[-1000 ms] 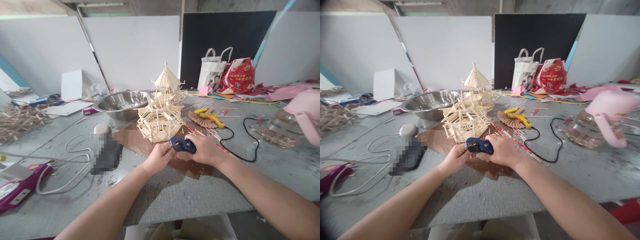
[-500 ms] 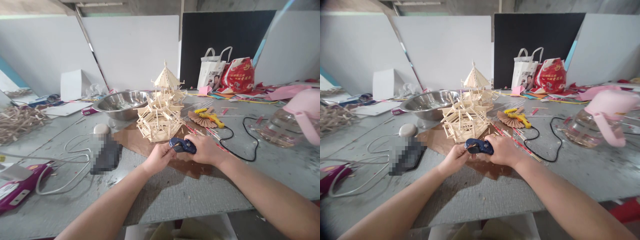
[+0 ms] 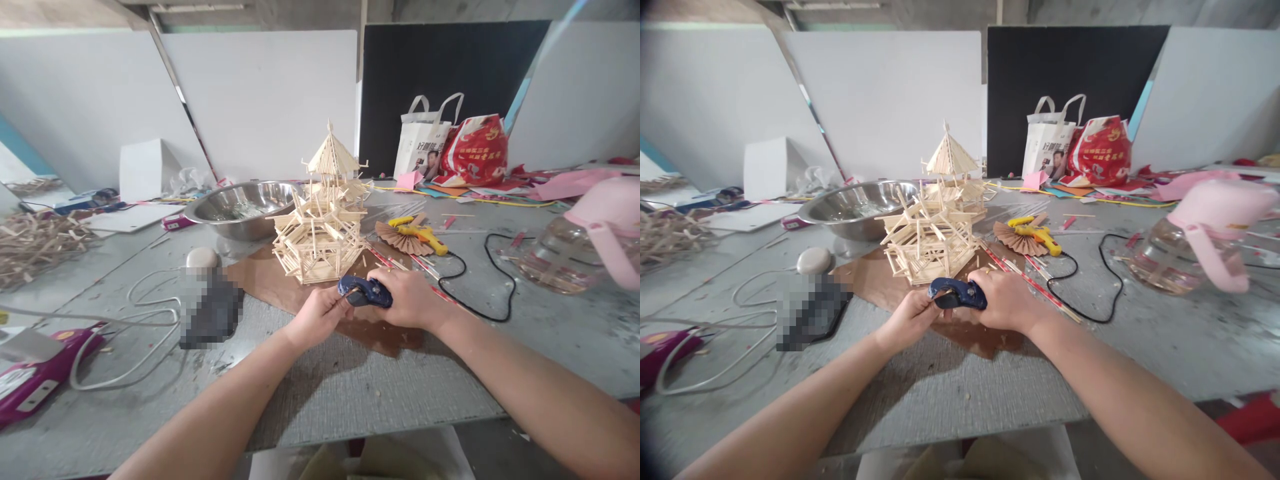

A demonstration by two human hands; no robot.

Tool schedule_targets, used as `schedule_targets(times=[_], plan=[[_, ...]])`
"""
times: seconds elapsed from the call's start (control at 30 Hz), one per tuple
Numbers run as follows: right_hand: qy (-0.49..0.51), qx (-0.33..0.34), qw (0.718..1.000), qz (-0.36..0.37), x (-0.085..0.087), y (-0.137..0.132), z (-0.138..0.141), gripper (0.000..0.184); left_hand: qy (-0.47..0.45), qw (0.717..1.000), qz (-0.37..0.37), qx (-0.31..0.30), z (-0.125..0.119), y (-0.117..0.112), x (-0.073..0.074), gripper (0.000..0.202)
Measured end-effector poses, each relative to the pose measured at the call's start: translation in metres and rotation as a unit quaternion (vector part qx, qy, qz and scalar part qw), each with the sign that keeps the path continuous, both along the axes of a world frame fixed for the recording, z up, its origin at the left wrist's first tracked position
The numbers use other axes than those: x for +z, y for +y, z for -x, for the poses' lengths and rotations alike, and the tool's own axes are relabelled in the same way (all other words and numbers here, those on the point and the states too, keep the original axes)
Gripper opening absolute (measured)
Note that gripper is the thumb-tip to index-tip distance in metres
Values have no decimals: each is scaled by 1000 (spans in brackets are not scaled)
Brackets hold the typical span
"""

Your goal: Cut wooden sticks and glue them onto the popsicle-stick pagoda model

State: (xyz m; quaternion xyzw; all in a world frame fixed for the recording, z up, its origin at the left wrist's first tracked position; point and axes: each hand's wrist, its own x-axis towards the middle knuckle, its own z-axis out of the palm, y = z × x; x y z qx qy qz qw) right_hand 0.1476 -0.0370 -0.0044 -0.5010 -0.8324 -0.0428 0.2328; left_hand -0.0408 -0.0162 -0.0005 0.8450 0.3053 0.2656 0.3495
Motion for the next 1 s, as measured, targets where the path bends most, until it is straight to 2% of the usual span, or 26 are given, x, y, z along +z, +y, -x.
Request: schedule_targets(times=[0.2,1.0], plan=[[3,6,1000,-4,0,0,0,25,-4,1000,7,-14,0,1,0,42],[-8,8,1000,0,-1,0,-3,16,21,999,-33,-5,2,1,-5,35]])
